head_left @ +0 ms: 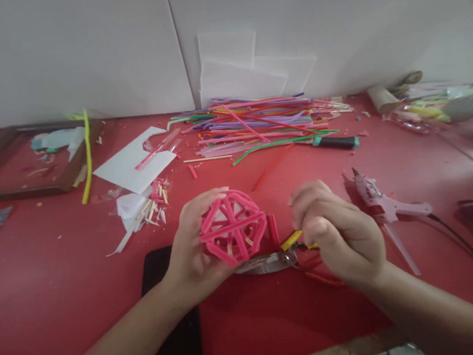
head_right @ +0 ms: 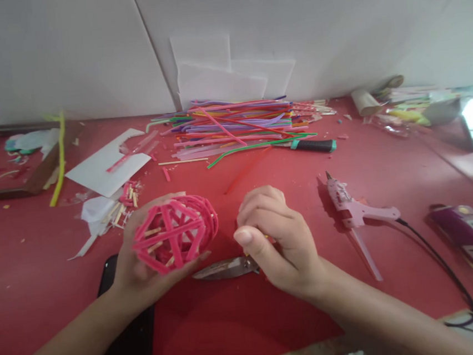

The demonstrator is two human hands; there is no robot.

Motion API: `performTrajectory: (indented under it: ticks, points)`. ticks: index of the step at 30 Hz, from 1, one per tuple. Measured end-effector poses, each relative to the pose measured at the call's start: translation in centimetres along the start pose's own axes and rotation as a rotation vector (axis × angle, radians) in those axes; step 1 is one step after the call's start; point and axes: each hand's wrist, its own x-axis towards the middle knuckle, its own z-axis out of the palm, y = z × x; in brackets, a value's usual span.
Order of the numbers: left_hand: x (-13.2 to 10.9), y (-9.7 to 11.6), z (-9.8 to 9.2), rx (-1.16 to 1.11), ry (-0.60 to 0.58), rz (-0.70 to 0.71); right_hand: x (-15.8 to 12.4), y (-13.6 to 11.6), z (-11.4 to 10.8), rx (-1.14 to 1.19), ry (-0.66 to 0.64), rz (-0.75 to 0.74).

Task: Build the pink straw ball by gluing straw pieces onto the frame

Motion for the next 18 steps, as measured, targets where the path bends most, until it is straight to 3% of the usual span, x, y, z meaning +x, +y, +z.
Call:
performTrajectory:
  ticks: [4,8,12,15,18]
  points:
    - [0.2,0.2,0.2,0.003,0.056,0.061,1.0,-0.1,-0.7,-0.122,-0.021,0.027]
    - [0.1,0.5,0.6,-0.102,0.074,-0.096,1.2,0.0,-3.3,-0.498,-0.124,0.111]
    - [0.1,0.3,0.6,-0.182,0.062,-0.242,-1.4,1.3,-9.1,-0.838,-0.219,0.254]
    - [0.4,0.1,0.5,-0.208,0.078,-0.256,-4.8,3.9,-14.1,-1.057,-0.172,0.502]
    - [0.6,0.0,0.4,-0.179,0.119,-0.226,-7.8,7.0,-17.5,-1.098,-0.173,0.555]
